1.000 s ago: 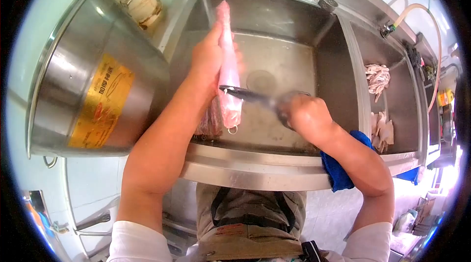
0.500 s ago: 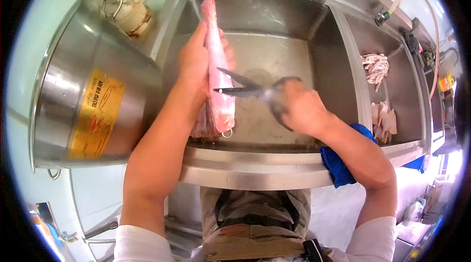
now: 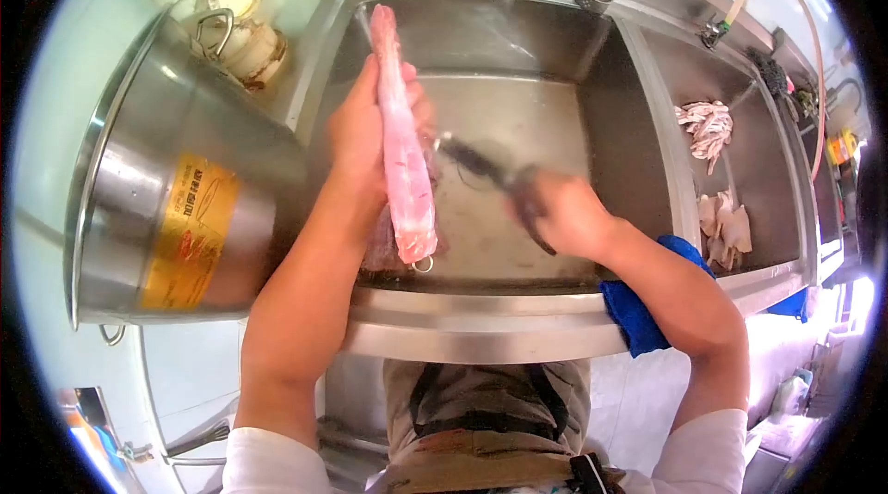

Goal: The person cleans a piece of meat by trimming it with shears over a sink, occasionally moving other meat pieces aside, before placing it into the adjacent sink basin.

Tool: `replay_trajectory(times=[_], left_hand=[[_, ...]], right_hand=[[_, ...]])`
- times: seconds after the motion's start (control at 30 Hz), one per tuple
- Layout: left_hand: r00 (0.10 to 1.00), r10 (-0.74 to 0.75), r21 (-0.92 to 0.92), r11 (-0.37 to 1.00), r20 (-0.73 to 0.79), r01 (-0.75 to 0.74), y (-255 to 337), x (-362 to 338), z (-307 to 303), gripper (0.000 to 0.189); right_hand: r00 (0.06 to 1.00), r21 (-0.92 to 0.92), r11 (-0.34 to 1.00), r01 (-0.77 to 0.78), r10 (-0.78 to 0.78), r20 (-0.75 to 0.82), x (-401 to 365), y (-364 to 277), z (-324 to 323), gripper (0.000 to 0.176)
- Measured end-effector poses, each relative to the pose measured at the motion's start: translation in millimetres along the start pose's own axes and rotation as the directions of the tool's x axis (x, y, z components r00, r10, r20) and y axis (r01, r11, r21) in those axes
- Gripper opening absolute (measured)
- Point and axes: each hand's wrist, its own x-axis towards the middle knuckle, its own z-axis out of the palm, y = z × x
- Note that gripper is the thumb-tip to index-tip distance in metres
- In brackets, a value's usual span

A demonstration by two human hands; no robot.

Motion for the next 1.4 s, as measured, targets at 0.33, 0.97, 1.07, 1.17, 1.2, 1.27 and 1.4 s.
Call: replay_trajectory(times=[0.33, 0.97, 1.07, 1.17, 1.2, 1.27, 1.4], left_hand=[[0.999, 0.007, 0.007, 1.000, 0.033, -0.007, -7.4, -1.1, 0.5, 0.034], [0.981, 0.076, 0.145, 0.988, -0.181, -0.050, -12.2, -10.2, 12.8, 0.037], [0.991, 0.022, 0.175, 0.985, -0.132, 0.002, -9.0, -11.4, 13.0, 0.038], [0.995, -0.031, 0.165, 0.985, -0.090, 0.045, -10.2, -4.5, 3.3, 0.037], [0.995, -0.047, 0.155, 0.986, -0.085, 0.060, -11.0, -2.3, 0.2, 0.037], [0.987, -0.022, 0.287, 0.955, -0.161, 0.068, -12.4, -0.2, -1.4, 0.036], [0.984, -0.006, 0.266, 0.962, -0.175, 0.054, -20.5, 8.8, -9.9, 0.036]], right_hand=[[0.996, -0.319, 0.947, 0.046, -0.067, -0.054, 3.1, 1.7, 1.5, 0.022], [0.991, -0.307, 0.943, -0.130, 0.122, -0.047, 12.5, -5.6, 5.7, 0.021], [0.991, -0.226, 0.965, -0.131, 0.127, -0.032, 11.9, 0.0, 4.7, 0.022], [0.949, -0.029, 0.956, -0.292, 0.294, 0.112, 14.5, -3.1, -4.8, 0.018], [0.961, -0.024, 0.965, -0.263, 0.264, 0.079, 13.6, -1.7, -3.0, 0.018], [0.978, -0.011, 0.978, -0.207, 0.207, 0.010, 9.7, 1.4, 5.4, 0.019], [0.992, -0.081, 0.995, -0.062, 0.052, -0.118, 9.2, -11.4, 7.2, 0.021]])
